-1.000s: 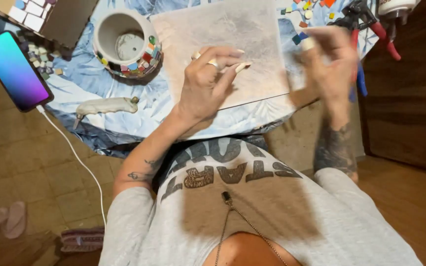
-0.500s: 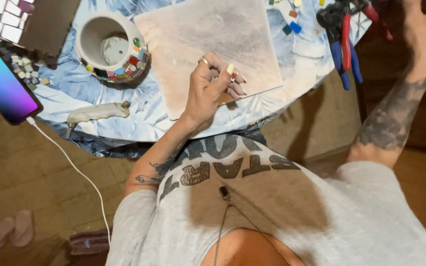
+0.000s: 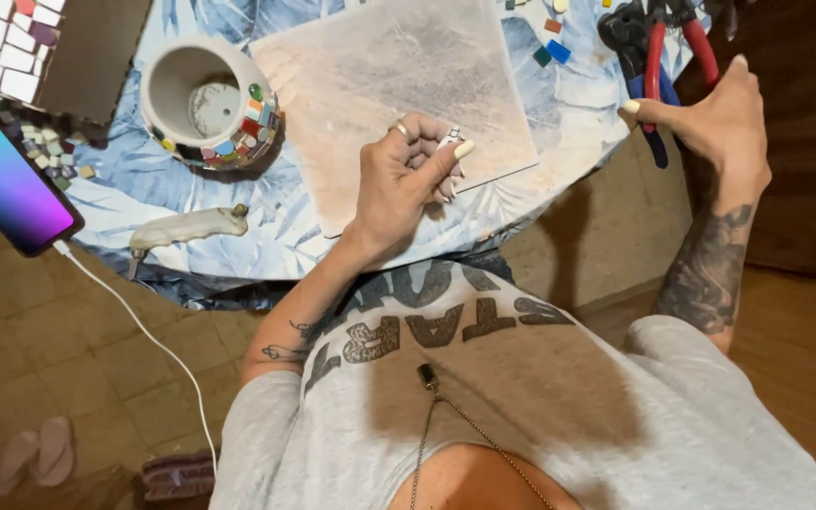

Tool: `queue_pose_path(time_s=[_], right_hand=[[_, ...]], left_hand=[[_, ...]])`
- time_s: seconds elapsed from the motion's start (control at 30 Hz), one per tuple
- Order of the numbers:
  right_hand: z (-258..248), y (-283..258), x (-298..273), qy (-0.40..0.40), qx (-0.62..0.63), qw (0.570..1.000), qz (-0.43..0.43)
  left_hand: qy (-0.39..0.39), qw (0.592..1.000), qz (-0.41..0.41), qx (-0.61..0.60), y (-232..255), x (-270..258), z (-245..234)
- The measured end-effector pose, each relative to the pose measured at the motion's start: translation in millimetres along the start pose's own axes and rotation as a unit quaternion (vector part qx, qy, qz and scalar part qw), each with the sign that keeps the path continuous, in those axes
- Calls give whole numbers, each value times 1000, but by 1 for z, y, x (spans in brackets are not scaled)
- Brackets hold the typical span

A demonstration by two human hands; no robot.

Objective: Applying small mosaic tiles to a decorative pot using adhesive and tile nippers

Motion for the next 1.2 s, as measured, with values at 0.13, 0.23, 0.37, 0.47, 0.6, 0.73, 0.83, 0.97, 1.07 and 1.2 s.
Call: queue_pose_path(time_s=[0.13,0.23,0.37,0.47,0.6,0.73,0.83,0.97,1.07,1.2], right_hand=[[10,19,11,55,-94,994,-25],[6,0,2,99,-83,991,20],[11,8,1,231,-148,960,-49],[6,-7,-17,279,-107,945,-130],[3,-5,-28,270,10,947,-174],[-2,-18,-33,66,111,961,-245],[1,-53,-31,-81,41,940,-329],[10,-79,-18,-117,-90,910,-388],[13,-98,-15,-142,-90,887,-431],[22,-101,-7,-168,-111,881,-427]], left_hand=[[12,999,5,45,-1,1,-5],[45,998,-14,47,1,5,-8],[45,997,-22,65,4,4,-13],[29,996,-14,86,1,4,-19],[-2,985,8,173,-3,6,-25],[-35,966,62,248,-2,8,-28],[-68,964,93,239,10,9,-27],[-56,944,94,311,13,8,-29],[-43,961,86,260,24,6,-30],[-29,959,105,263,21,6,-34]])
Point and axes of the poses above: each hand's wrist, its own x-axis towards the middle knuckle, its own z-axis out of the palm, y = z × x, the point moved 4 cm from there along x, towards the middle knuckle, and after that the axes turned 5 degrees about -y, right-handed, at the moved point
